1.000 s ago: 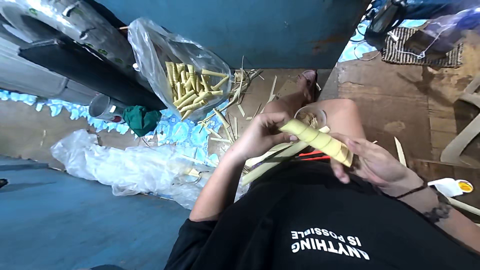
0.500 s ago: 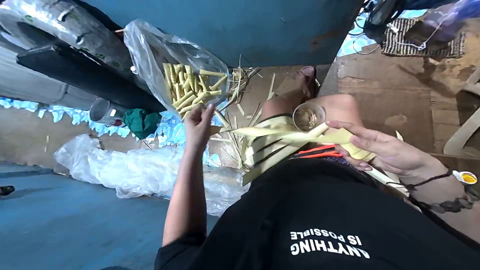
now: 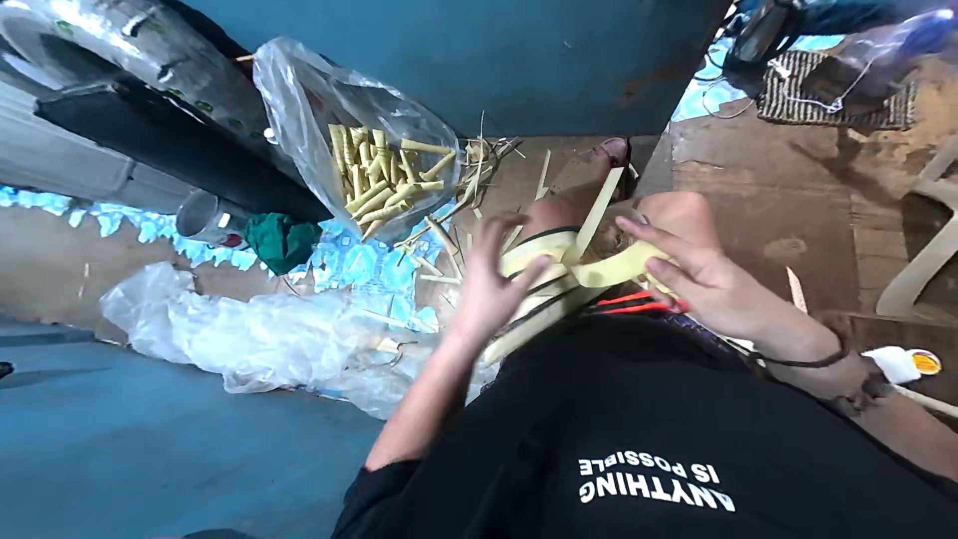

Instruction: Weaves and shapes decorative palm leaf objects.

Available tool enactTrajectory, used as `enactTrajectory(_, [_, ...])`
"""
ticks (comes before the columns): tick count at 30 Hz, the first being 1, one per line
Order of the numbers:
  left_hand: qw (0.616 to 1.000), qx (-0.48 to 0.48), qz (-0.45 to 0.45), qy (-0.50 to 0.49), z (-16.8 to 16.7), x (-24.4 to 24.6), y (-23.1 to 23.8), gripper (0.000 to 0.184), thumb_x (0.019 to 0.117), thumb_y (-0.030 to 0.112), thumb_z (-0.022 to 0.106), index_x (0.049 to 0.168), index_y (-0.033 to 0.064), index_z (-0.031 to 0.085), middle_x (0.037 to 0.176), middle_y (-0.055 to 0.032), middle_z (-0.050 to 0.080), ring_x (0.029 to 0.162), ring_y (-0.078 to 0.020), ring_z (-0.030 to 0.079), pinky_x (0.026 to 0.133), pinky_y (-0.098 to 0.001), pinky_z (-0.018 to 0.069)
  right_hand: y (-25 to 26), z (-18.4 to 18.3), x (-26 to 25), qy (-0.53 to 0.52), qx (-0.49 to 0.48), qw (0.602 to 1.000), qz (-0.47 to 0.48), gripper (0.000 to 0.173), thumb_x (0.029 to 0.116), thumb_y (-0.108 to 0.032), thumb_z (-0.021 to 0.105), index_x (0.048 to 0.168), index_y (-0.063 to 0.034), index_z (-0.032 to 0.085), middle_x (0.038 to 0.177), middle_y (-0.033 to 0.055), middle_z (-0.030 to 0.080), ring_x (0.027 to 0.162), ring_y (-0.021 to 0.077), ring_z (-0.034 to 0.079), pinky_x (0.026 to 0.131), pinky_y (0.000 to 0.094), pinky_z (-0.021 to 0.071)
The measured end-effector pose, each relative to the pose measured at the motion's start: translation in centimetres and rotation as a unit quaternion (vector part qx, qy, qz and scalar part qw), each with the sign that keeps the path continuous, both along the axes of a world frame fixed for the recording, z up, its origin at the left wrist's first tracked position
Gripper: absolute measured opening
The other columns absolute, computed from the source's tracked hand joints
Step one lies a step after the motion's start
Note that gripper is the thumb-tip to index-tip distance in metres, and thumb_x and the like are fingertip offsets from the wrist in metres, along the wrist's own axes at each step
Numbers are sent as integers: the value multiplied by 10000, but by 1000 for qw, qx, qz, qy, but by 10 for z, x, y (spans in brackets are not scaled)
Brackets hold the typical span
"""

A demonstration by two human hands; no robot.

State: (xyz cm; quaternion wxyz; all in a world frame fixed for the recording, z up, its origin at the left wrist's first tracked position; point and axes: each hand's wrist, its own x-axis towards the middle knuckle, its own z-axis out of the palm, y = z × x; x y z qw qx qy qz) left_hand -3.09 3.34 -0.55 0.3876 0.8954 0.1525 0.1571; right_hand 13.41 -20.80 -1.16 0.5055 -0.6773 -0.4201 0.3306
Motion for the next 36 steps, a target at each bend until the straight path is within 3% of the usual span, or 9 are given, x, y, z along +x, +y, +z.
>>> enactTrajectory(5, [977,-55,-141,-153,17,42,-44,216,841,190,835,900,24,711,1105,-92,621,1055,-151,603,903,-295,536,16,23,-10,31,76,996,26,494,1112,-231,402,1605,-264,374,880,-1,647,599,42,564,531,176,500])
enactTrajectory(11, [903,-270,-334,8,39,45,-26,200,913,-9,711,1103,-48,664,898,-81,738,751,-100,701,695,-260,605,5,17,-4,483,58,864,126,422,1116,-396,320,1492,-272,469,1000,81,677,533,69,611,431,170,517])
enactTrajectory(15, [927,-268,-262,13,31,45,-18,132,953,-10,657,1083,-31,647,832,-78,703,671,-115,684,623,-264,603,7,8,-16,7,117,993,-28,562,1009,-245,640,1527,-119,464,1196,21,674,837,36,679,696,183,600])
enactTrajectory(17, [940,-258,-223,1,28,45,-16,139,953,1,663,1087,-14,629,843,-79,702,667,-117,684,607,-262,596,10,-2,-15,-211,161,960,-93,462,957,-187,711,1376,-13,623,1197,120,638,982,133,661,820,261,593])
enactTrajectory(22, [948,-229,-223,-1,24,45,-16,168,887,-29,734,1048,-10,689,859,-54,715,731,-83,677,681,-256,591,7,0,-12,316,52,942,-105,382,1127,-254,306,1317,-132,614,799,29,695,568,61,633,507,180,545])
enactTrajectory(26, [953,-230,-198,-18,20,49,-15,151,915,1,720,1053,-13,660,872,-52,726,740,-76,693,695,-239,595,4,-16,-15,-135,124,976,-115,459,995,-234,655,1386,-7,577,1179,81,660,993,106,663,860,273,587])
enactTrajectory(31, [963,-194,-183,-33,19,50,-14,105,877,8,761,954,-1,690,825,-31,705,732,-59,671,700,-239,586,3,-8,-9,226,84,962,-125,363,1116,-193,356,1361,-106,609,869,29,716,638,77,670,566,209,582])
enactTrajectory(34, [969,-184,-161,-32,19,50,-11,99,878,33,767,934,13,689,801,-29,682,710,-64,627,676,-238,532,2,-18,-13,-122,127,974,-139,411,985,-168,656,1358,-5,602,1204,78,663,1049,104,664,897,267,587])
enactTrajectory(36, [969,-189,-157,-35,19,50,-11,146,860,32,785,961,9,682,860,-42,686,720,-65,646,678,-235,567,0,-21,-13,-95,125,977,-144,375,1001,-164,642,1349,-25,625,1137,41,677,981,72,676,847,238,600])
